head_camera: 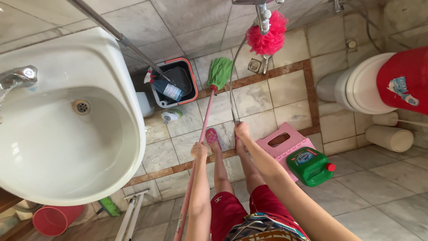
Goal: Cleaning the bathroom sink, floor, and maintaining vacuum cleaner parts.
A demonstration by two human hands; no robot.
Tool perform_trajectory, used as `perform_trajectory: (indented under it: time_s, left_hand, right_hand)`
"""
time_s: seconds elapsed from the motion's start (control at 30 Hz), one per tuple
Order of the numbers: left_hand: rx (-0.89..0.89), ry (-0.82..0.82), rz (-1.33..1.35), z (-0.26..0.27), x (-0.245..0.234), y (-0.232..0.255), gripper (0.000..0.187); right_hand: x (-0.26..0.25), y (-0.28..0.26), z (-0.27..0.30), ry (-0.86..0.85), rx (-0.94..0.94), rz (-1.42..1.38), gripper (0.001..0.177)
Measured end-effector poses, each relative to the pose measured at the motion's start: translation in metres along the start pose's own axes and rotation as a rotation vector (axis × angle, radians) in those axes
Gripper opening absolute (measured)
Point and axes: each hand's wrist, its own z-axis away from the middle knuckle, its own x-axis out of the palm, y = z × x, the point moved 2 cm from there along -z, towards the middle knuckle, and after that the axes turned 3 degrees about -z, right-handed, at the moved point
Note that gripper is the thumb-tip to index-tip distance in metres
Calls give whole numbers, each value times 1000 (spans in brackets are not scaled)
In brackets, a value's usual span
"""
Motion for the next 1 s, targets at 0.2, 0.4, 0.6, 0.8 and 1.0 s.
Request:
perform_trajectory:
  time_s: [0.2, 0.4, 0.6, 0.8, 1.0]
  left_hand:
    - [1, -6, -17, 4, -2, -2, 43]
    - [7, -2, -11, 4, 2, -3, 42]
    - [-4, 3, -1, 6, 4, -3, 42]
    - [18, 9, 30, 3, 6, -3, 44]
    - [23, 2, 20, 2, 7, -5, 45]
  right_hand:
    - [9, 3, 1, 85, -72, -85, 38]
    - [24, 16, -4, 103, -58, -98, 41]
    - [27, 9, 1, 55, -8, -71, 43]
    - [34, 5, 2, 55, 68, -68, 45]
    - [30, -13, 15, 2, 33, -99, 44]
